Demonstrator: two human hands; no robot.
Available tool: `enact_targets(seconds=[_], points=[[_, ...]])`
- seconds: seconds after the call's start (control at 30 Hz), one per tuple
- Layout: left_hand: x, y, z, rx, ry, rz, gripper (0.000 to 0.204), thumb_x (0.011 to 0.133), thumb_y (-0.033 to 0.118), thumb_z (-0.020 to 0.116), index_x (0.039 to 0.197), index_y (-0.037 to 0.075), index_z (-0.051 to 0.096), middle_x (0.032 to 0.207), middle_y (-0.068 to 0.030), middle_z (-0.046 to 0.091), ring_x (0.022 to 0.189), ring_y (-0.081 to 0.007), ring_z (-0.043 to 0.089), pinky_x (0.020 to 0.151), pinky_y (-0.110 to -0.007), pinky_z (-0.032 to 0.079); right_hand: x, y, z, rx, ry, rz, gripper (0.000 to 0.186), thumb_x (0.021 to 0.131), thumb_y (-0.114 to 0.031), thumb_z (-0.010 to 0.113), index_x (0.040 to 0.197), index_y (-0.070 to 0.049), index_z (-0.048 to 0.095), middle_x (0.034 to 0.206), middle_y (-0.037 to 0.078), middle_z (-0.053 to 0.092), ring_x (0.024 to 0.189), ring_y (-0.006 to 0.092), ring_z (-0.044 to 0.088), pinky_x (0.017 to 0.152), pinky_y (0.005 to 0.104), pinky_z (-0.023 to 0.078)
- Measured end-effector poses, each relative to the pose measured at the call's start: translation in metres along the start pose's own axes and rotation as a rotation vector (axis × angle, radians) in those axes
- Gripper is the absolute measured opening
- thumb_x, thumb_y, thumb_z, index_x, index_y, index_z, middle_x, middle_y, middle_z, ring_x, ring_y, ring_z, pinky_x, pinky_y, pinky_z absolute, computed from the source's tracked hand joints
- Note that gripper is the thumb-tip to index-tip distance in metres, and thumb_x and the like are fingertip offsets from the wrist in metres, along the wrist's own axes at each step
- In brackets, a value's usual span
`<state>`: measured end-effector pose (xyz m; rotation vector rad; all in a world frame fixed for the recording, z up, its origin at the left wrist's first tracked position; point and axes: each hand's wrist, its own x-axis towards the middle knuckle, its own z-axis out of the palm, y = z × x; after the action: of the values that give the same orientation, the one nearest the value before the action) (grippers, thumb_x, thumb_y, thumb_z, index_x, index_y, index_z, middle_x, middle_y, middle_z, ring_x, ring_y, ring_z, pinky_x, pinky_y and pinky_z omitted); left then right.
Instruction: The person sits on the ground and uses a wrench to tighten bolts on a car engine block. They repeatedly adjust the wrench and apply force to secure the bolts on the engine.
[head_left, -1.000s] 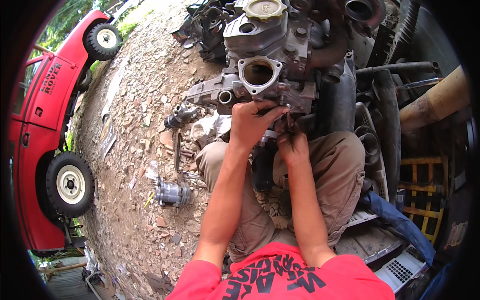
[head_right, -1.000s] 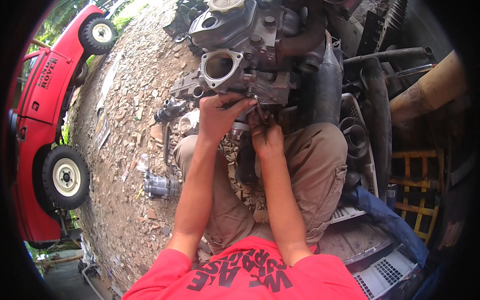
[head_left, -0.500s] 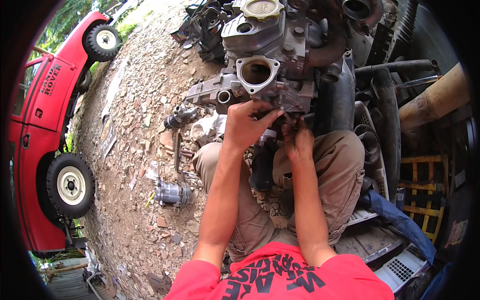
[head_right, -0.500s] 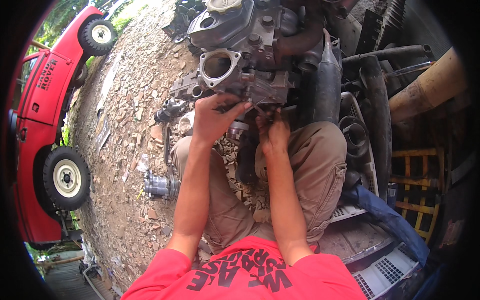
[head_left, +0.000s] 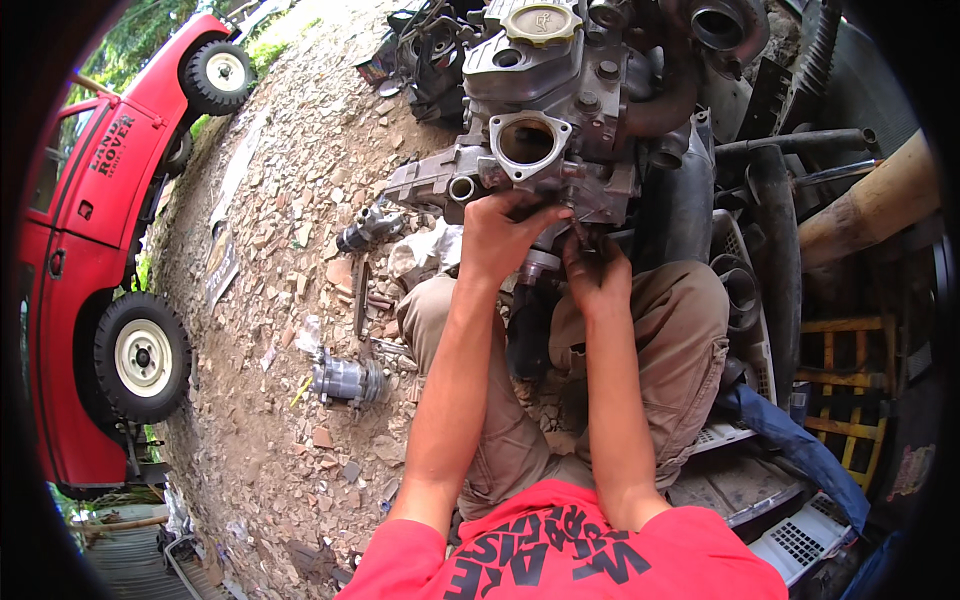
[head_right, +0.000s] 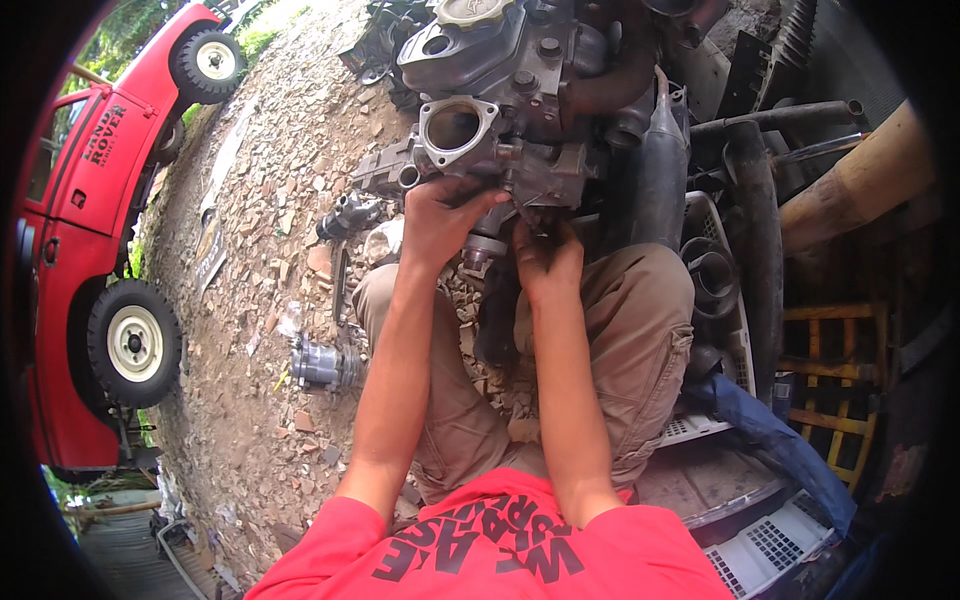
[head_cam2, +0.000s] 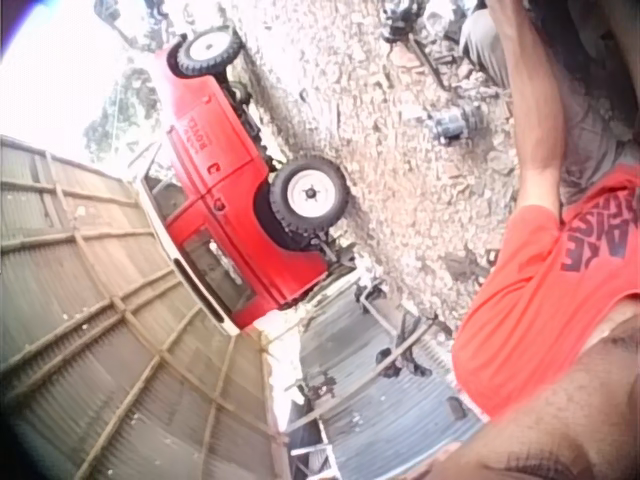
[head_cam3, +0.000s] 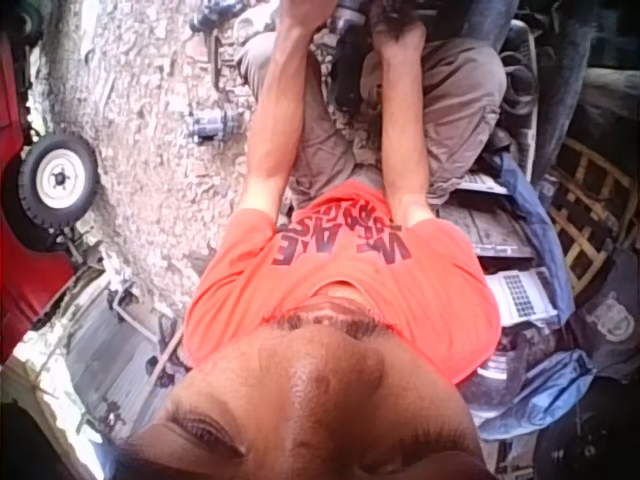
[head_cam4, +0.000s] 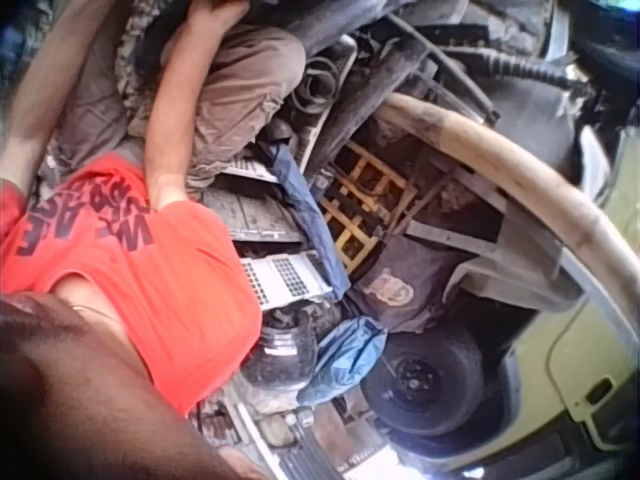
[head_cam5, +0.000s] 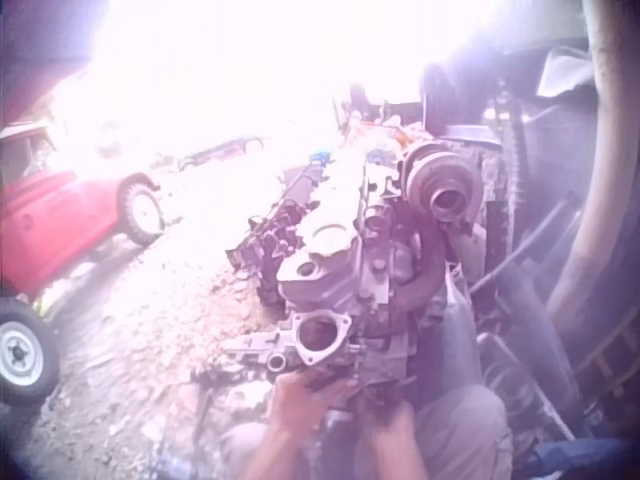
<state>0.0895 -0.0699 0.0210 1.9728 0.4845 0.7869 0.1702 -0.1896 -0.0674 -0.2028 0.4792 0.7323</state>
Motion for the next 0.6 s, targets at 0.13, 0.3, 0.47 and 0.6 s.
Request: enact_targets(seconds=[0.13, 0.3, 0.47, 0.6], points=[[-0.001, 0.001, 0.001, 0.051, 0.019, 0.025, 0.036, 0.071, 0.027, 0.088, 0.084, -0.003, 0.073, 0.071, -0.0141, 0.07, 0.06, -0.017, 0.067, 0.058, -0.029, 0.05, -0.004, -0.004, -0.005, -0.002, -0.028, 0.004, 0.015, 0.098, -0.014, 0.046, 0.097, -0.002, 0.054, 0.098, 0.011, 0.056, 0.09, 0.0247, 0.057, 0.088, 0.0387, 0.05], [-0.002, -0.002, 0.002, 0.085, -0.02, 0.074, 0.028, 0.075, 0.021, 0.085, 0.085, -0.002, 0.074, 0.066, -0.0047, 0.068, 0.06, -0.0052, 0.056, 0.056, -0.025, 0.046, 0.008, -0.006, -0.011, -0.035, -0.193, -0.013, 0.014, 0.098, -0.014, 0.048, 0.099, -0.002, 0.055, 0.098, 0.01, 0.057, 0.09, 0.0234, 0.057, 0.085, 0.0381, 0.048], [-0.003, 0.005, -0.001, 0.135, 0.002, 0.097, 0.028, 0.076, 0.022, 0.085, 0.084, -0.002, 0.074, 0.062, -0.0041, 0.065, 0.056, -0.0052, 0.053, 0.053, -0.025, 0.043, -0.001, -0.006, 0.0, -0.057, -0.137, -0.106, 0.013, 0.096, -0.012, 0.049, 0.1, -0.002, 0.055, 0.097, 0.01, 0.057, 0.089, 0.0224, 0.056, 0.082, 0.0369, 0.048], [-0.004, 0.002, -0.001, 0.143, 0.027, 0.096, 0.028, 0.075, 0.023, 0.085, 0.083, -0.002, 0.074, 0.061, -0.0043, 0.064, 0.055, -0.0058, 0.052, 0.052, -0.026, 0.042, -0.015, -0.012, 0.005, -0.104, -0.063, -0.221, 0.011, 0.095, -0.01, 0.05, 0.097, -0.001, 0.055, 0.092, 0.01, 0.056, 0.087, 0.022, 0.056, 0.083, 0.0375, 0.049]])
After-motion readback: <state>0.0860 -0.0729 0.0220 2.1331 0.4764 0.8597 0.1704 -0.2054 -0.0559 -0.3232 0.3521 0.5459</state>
